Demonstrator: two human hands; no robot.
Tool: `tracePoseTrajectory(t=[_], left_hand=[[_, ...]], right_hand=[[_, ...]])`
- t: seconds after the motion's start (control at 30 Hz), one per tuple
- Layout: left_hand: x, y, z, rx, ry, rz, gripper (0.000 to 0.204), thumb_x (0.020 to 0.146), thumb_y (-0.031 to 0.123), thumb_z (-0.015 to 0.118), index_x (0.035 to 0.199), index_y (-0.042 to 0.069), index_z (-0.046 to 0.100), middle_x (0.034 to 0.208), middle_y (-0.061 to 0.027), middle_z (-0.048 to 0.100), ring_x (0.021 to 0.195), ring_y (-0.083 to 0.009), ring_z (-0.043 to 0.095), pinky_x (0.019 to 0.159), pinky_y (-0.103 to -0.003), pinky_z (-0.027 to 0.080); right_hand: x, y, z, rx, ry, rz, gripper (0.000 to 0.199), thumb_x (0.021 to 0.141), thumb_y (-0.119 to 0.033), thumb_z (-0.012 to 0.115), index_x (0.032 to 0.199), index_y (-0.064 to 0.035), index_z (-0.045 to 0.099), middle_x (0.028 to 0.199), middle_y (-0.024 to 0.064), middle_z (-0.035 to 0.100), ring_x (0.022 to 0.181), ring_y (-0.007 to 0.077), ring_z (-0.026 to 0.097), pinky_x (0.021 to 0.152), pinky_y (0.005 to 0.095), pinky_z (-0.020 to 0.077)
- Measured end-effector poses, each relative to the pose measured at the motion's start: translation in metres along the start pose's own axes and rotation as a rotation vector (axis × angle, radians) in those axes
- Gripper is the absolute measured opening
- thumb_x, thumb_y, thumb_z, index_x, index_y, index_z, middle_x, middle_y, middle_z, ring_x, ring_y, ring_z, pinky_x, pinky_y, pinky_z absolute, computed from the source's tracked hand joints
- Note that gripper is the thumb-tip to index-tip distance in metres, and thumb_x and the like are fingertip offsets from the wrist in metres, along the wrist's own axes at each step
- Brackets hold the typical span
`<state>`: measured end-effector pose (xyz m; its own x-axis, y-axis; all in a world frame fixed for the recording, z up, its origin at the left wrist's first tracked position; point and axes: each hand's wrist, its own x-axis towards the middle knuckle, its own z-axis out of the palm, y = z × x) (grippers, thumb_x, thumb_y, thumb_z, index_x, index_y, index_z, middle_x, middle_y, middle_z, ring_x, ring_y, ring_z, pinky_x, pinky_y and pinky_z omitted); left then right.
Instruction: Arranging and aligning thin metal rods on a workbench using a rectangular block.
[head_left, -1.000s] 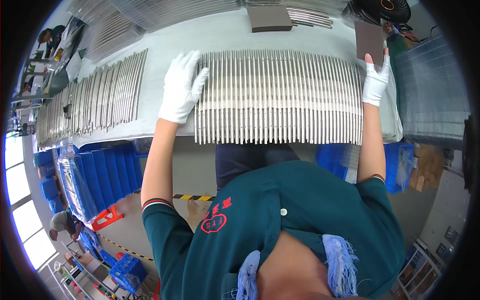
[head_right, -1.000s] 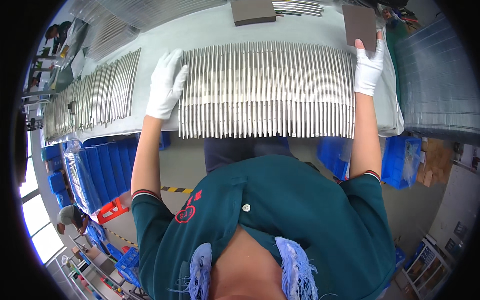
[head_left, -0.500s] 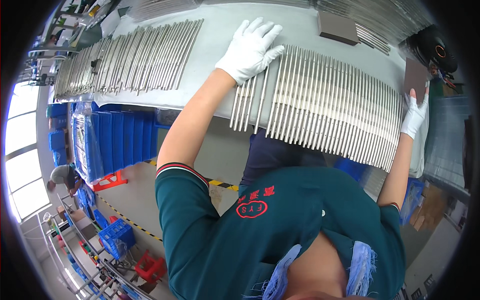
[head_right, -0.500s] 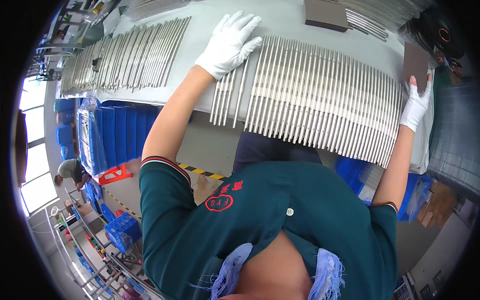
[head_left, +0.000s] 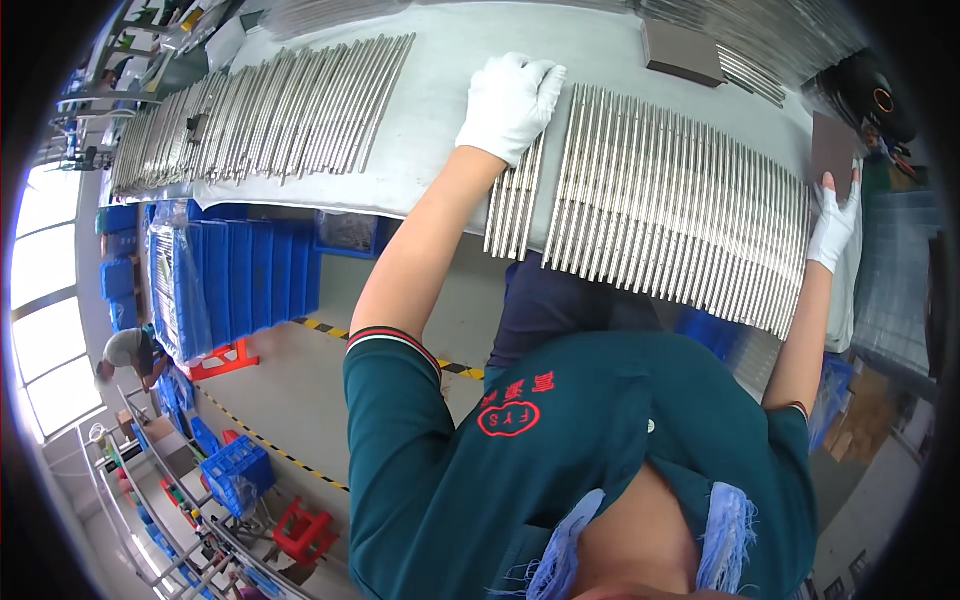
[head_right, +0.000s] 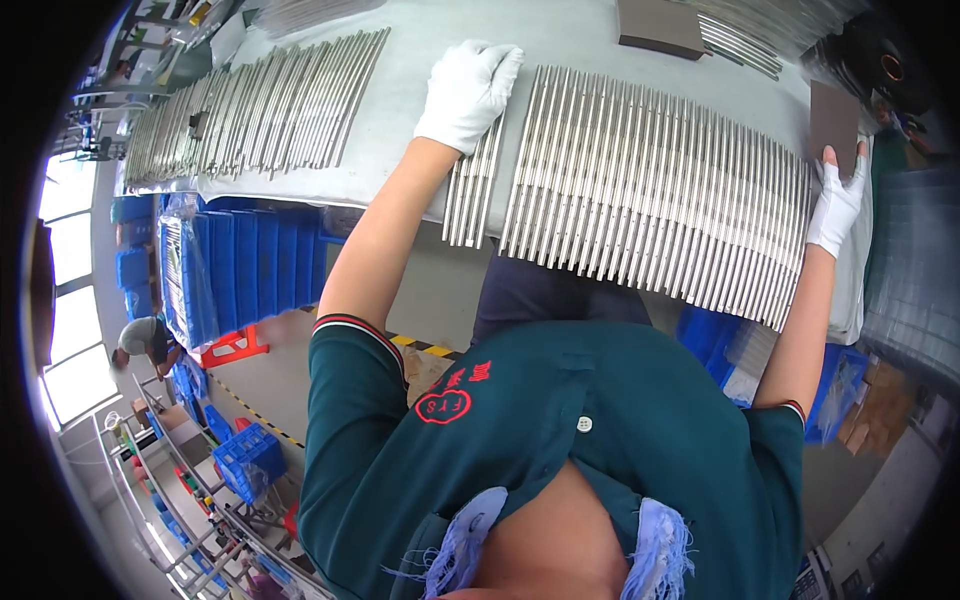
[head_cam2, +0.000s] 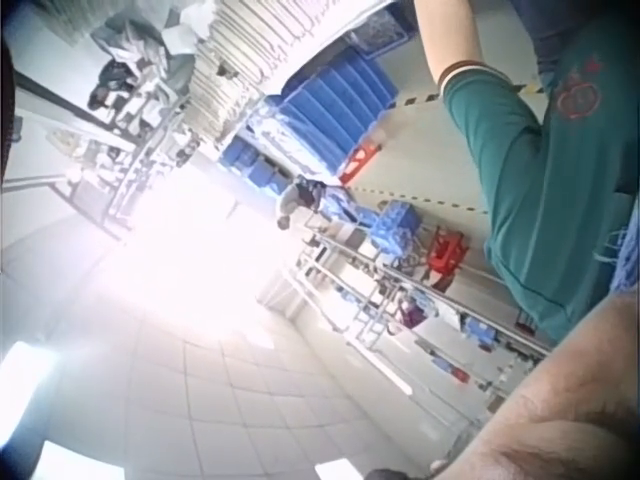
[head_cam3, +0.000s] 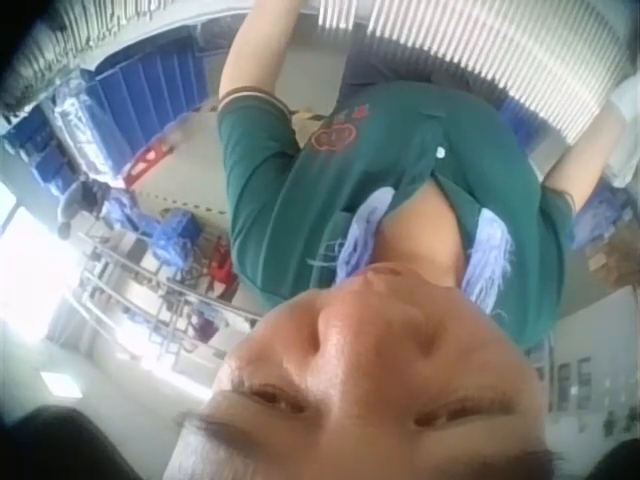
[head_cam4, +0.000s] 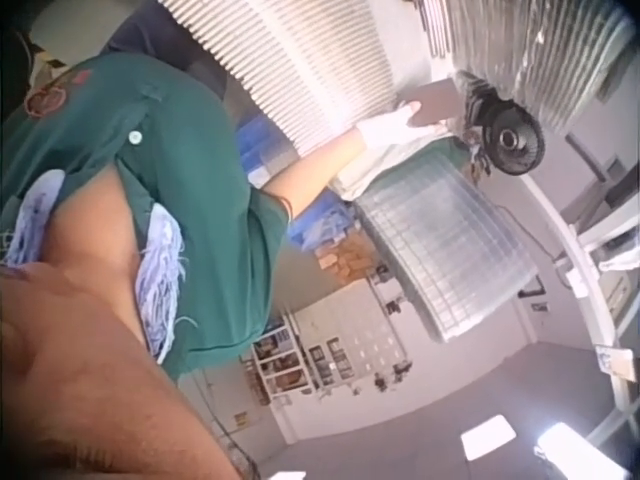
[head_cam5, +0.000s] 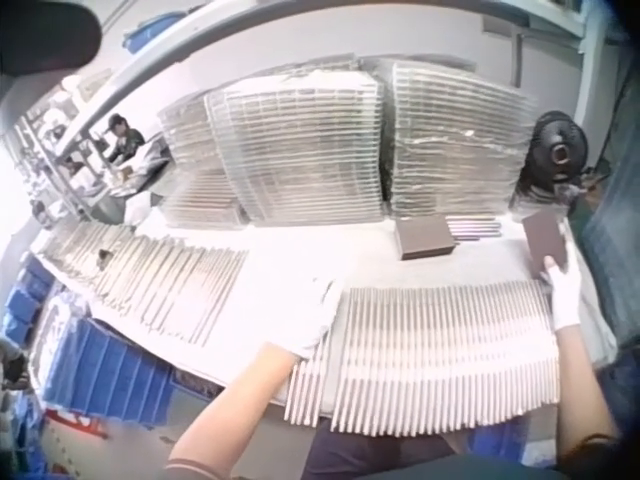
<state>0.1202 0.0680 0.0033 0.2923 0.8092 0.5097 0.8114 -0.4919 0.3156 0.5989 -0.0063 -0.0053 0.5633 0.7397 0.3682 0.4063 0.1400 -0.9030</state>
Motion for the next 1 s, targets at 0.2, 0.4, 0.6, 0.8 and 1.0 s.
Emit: tracePoseTrajectory(t=[0.2, 0.4, 0.6, 0.8, 1.0], left_hand=[[-0.002, 0.002, 0.002, -0.01, 0.043, -0.035, 0.034, 0.095, 0.038, 0.056, 0.1, 0.01, 0.074, 0.093, -0.0169, 0.069, 0.09, -0.0351, 0.065, 0.081, -0.047, 0.052], [-0.005, 0.007, 0.007, -0.099, 0.083, -0.082, 0.031, 0.095, 0.034, 0.057, 0.103, 0.008, 0.073, 0.097, -0.0168, 0.069, 0.093, -0.0355, 0.065, 0.083, -0.046, 0.051], [-0.002, 0.017, 0.011, -0.417, 0.164, -0.136, 0.028, 0.096, 0.028, 0.059, 0.109, 0.006, 0.07, 0.103, -0.0162, 0.069, 0.099, -0.0341, 0.065, 0.087, -0.043, 0.051], [-0.001, 0.005, -0.003, -0.109, 0.046, -0.025, 0.028, 0.097, 0.028, 0.059, 0.11, 0.006, 0.069, 0.103, -0.0153, 0.069, 0.099, -0.0336, 0.066, 0.088, -0.043, 0.052], [-0.004, 0.005, -0.004, -0.266, 0.022, 0.006, 0.028, 0.097, 0.029, 0.057, 0.109, 0.008, 0.07, 0.097, -0.0139, 0.071, 0.09, -0.0333, 0.067, 0.082, -0.043, 0.054]], right_hand=[[0.001, 0.004, -0.002, 0.033, -0.025, 0.013, 0.073, 0.091, -0.019, 0.073, 0.15, 0.0001, 0.035, 0.148, 0.0121, 0.042, 0.129, 0.0235, 0.049, 0.104, 0.0358, 0.0482], [0.0, 0.002, 0.0, 0.046, -0.02, 0.032, 0.073, 0.09, -0.019, 0.074, 0.15, -0.0006, 0.036, 0.147, 0.0118, 0.044, 0.127, 0.0232, 0.051, 0.103, 0.0351, 0.0485], [-0.001, -0.003, 0.001, -0.076, -0.01, -0.03, 0.07, 0.091, -0.022, 0.073, 0.149, -0.0009, 0.039, 0.149, 0.012, 0.043, 0.13, 0.0215, 0.048, 0.105, 0.033, 0.047], [-0.003, -0.005, 0.002, -0.039, -0.011, -0.01, 0.069, 0.092, -0.023, 0.073, 0.149, -0.0017, 0.04, 0.15, 0.0117, 0.043, 0.131, 0.0213, 0.047, 0.107, 0.0323, 0.0443], [-0.006, -0.011, 0.006, -0.032, -0.006, -0.021, 0.069, 0.092, -0.025, 0.072, 0.148, -0.0012, 0.04, 0.15, 0.0122, 0.044, 0.133, 0.0213, 0.046, 0.109, 0.0312, 0.0397]])
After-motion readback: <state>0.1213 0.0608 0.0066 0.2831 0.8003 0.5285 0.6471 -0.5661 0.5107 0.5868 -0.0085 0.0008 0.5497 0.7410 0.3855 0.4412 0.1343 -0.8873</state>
